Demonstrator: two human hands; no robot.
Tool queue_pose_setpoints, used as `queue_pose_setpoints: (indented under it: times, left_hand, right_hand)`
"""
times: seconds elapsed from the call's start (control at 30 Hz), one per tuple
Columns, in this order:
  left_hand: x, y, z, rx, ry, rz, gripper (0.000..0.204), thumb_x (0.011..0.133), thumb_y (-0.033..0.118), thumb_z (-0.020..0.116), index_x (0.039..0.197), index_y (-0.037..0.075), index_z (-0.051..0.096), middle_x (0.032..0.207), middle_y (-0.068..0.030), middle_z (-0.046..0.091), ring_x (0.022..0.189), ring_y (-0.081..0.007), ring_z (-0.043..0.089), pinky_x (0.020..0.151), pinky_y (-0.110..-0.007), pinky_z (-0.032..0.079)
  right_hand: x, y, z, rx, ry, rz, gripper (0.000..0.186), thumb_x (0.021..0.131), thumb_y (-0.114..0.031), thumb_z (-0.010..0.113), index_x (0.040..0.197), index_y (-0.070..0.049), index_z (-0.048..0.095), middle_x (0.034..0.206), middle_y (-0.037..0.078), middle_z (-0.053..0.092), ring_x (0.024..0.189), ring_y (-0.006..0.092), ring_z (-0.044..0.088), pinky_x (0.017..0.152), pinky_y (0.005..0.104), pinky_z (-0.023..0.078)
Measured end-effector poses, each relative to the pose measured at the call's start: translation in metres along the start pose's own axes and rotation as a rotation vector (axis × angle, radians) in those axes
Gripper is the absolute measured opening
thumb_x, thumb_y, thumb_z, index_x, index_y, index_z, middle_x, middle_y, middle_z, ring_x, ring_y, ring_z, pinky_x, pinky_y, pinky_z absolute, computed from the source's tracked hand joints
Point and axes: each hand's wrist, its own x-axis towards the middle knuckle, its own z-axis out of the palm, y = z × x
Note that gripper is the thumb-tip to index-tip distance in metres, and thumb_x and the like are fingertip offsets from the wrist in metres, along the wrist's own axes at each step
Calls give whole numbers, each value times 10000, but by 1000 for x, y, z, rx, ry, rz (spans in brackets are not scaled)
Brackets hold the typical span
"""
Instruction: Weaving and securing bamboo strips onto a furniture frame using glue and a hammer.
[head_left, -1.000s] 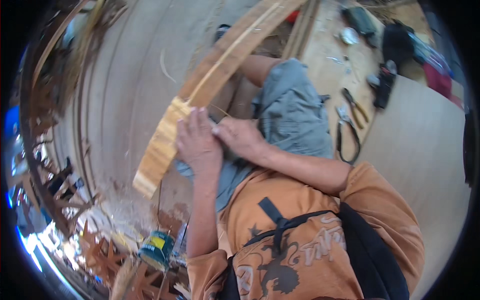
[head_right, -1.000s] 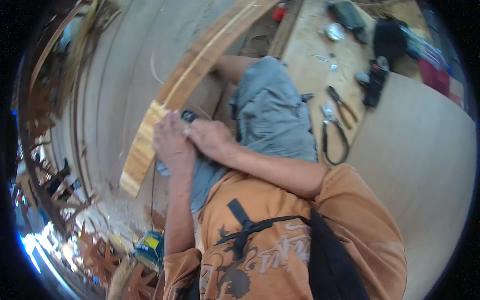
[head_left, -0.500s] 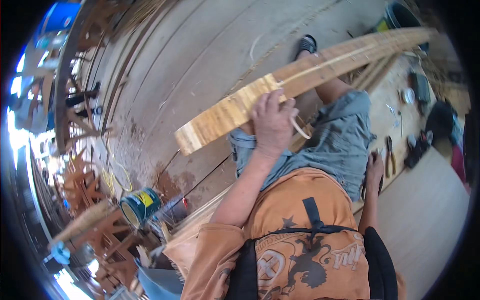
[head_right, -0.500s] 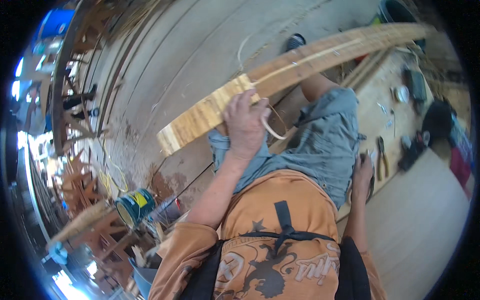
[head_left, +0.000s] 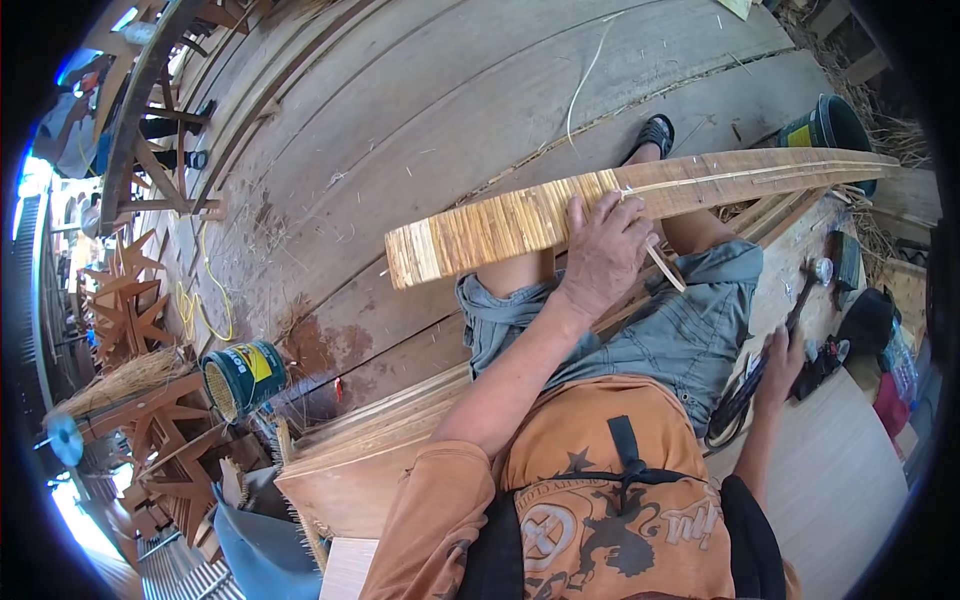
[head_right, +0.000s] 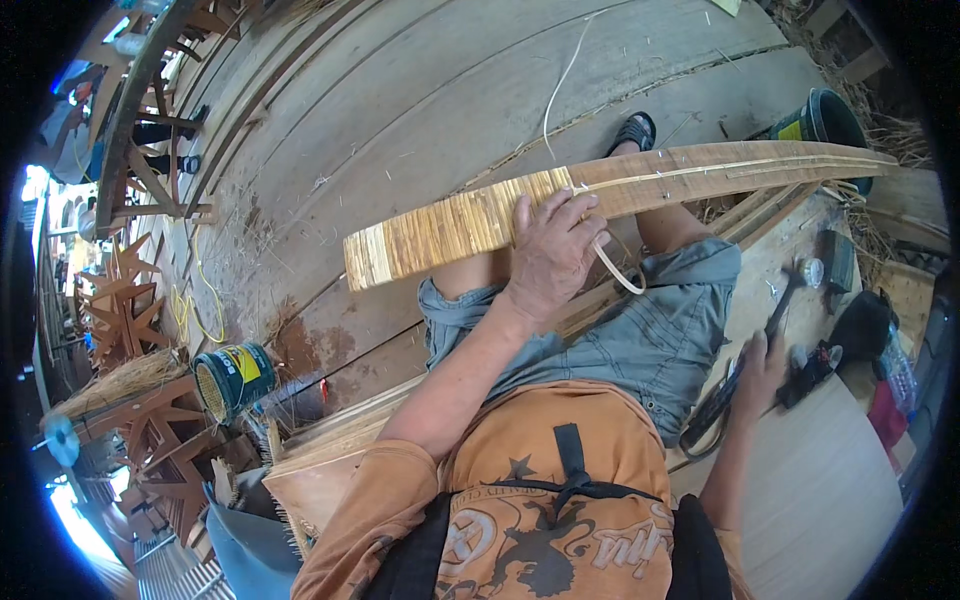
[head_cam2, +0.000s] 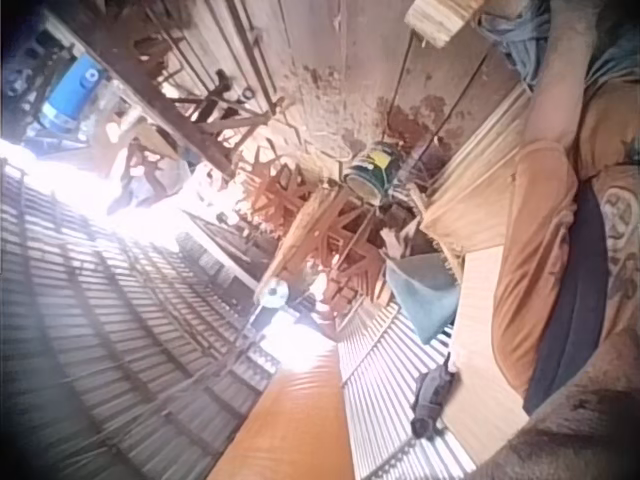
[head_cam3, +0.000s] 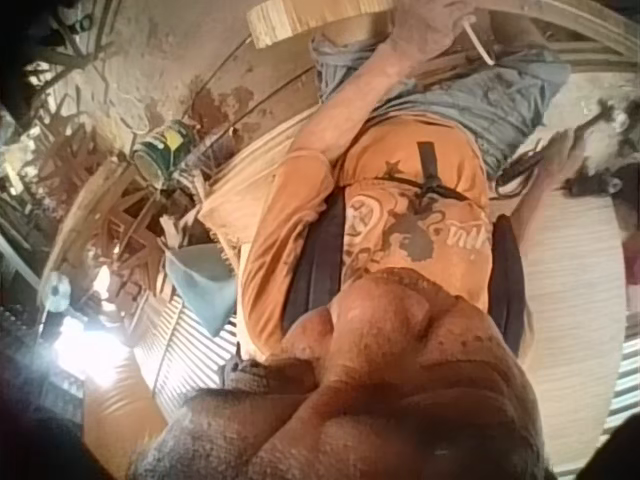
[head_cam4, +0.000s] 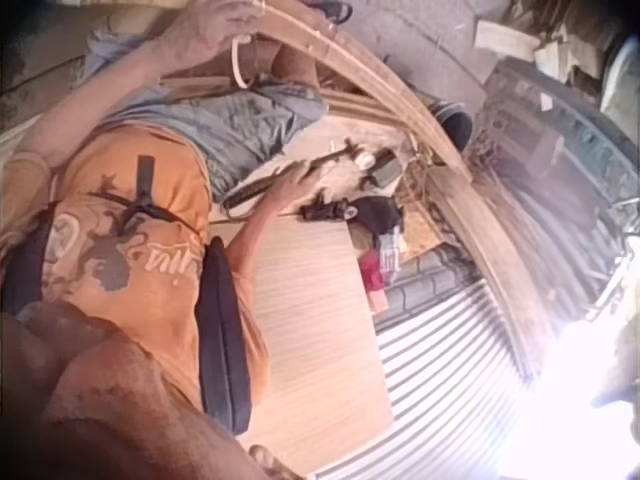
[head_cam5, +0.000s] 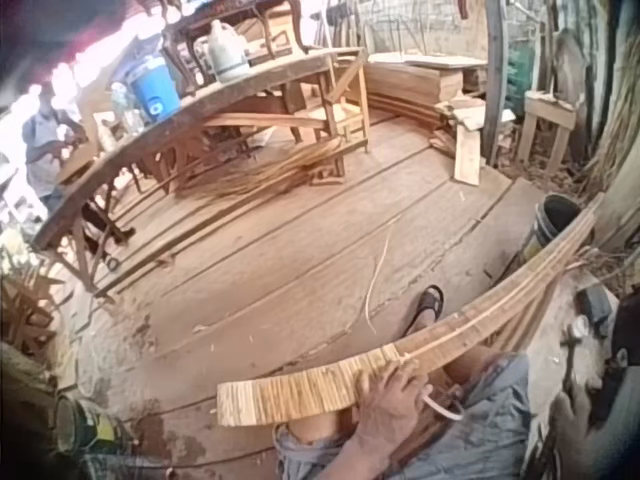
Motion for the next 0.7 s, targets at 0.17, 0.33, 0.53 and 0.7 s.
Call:
queue_pose_setpoints:
  times: [0.17,0.33,0.53,0.7]
  left_hand:
    - [-6,-7,11,-1,34,32,205,838,215,692,1023,130,677,1161,-23,619,1230,-261,509,1029,-592,309]
    - [-11,-13,14,-15,63,74,273,813,210,704,1070,130,658,1149,-21,625,1202,-273,544,1023,-599,330]
    - [-9,-14,10,-14,66,105,195,796,218,717,953,106,693,1094,-51,631,1115,-273,576,1004,-565,365]
    - [-17,-6,-18,-114,121,-28,191,807,204,711,964,98,688,1099,-59,632,1124,-266,574,1002,-508,365]
  right_hand:
    - [0,-121,25,454,-655,-11,513,882,-363,651,1239,-3,573,752,-6,510,633,94,516,539,234,419]
    - [19,-176,104,-404,-911,-633,401,886,-368,656,1039,-1,608,757,175,597,704,369,615,650,420,478]
    - [70,-211,180,-516,-950,-956,430,949,-459,543,893,-34,587,817,215,622,801,437,620,694,475,487]
    - [90,-218,207,-638,-989,-1058,455,972,-463,504,863,-28,581,803,218,617,824,439,623,697,495,491]
